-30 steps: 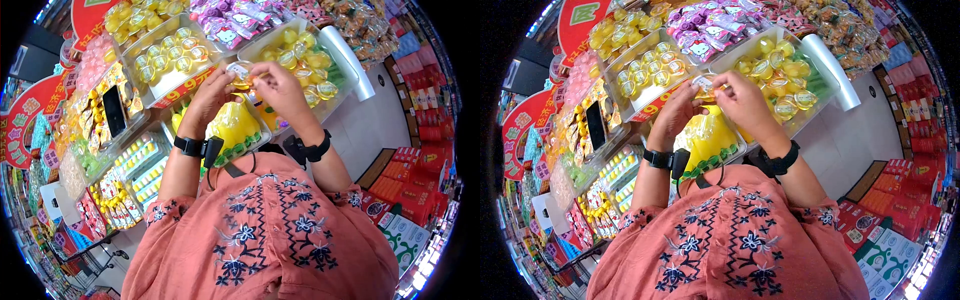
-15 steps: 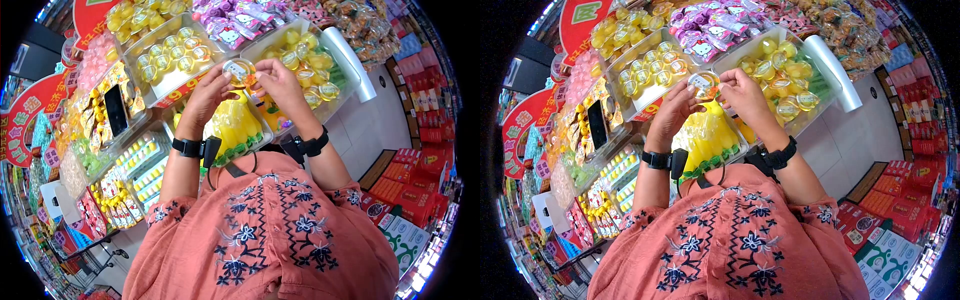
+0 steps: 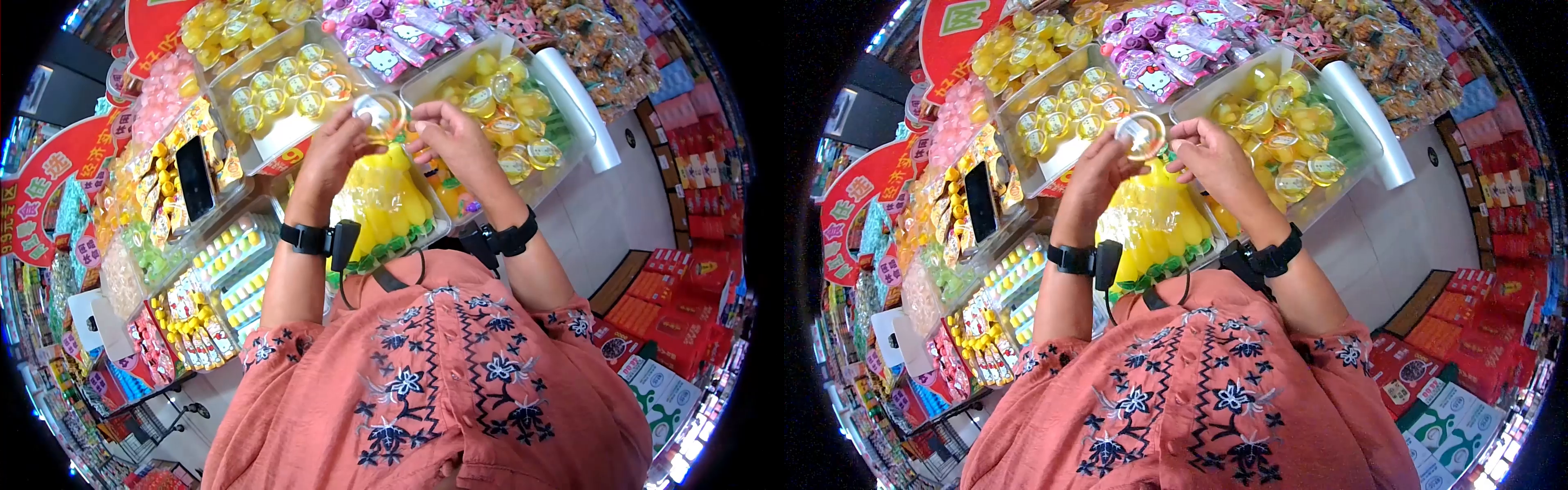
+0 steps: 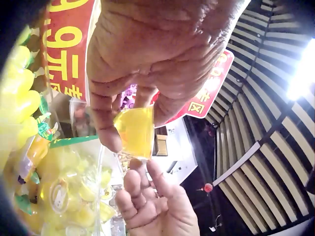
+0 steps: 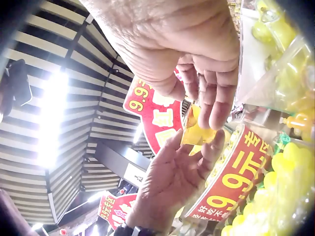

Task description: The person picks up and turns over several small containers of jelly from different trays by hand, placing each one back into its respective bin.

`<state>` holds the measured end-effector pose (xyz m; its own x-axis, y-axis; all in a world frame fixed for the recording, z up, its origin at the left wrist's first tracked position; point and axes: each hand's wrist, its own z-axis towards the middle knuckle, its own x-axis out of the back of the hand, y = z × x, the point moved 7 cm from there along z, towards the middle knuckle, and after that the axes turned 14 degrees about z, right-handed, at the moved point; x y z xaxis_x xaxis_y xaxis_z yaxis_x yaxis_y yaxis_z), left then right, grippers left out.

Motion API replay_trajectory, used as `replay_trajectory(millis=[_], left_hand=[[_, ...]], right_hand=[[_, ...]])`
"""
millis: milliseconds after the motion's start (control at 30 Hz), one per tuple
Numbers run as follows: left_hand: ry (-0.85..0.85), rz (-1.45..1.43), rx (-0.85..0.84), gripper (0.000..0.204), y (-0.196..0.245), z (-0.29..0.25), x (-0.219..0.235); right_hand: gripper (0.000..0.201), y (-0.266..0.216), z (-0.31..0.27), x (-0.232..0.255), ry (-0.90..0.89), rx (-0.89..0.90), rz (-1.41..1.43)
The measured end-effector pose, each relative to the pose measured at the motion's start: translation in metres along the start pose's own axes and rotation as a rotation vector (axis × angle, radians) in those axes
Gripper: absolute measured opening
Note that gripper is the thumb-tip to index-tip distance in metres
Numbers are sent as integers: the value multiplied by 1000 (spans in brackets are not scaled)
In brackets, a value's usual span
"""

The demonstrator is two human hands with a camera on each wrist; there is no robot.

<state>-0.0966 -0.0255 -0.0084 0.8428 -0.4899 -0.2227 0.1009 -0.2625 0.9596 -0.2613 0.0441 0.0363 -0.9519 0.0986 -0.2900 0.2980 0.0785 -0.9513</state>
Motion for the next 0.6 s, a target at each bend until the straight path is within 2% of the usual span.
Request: replay_trajectory(millis=[67,133,167,200,267,367,467,500,600], left_hand=[[13,-41,25,37,3,16,26],[158,-67,-50,33,28,24,46],[247,34,-133,29,41,28,59],[270,72,-143,27,42,39,76],[257,172,-75,35,36,60,97],[157,275,84,34,8,82,112],[243,560,240,40,-23,103,130],[176,546,272,33,-26,104,127],[120,681,388,36,-35,108,121]], right_hand=[[26,2,1,1,5,-10,13],[27,6,1,5,17,-11,44],[27,7,1,7,27,-16,40],[27,8,1,8,37,-20,37],[27,10,1,10,47,-27,30],[27,13,2,9,40,-39,27],[28,16,3,8,28,-52,41],[28,16,2,8,26,-58,43],[29,19,3,9,22,-71,38]])
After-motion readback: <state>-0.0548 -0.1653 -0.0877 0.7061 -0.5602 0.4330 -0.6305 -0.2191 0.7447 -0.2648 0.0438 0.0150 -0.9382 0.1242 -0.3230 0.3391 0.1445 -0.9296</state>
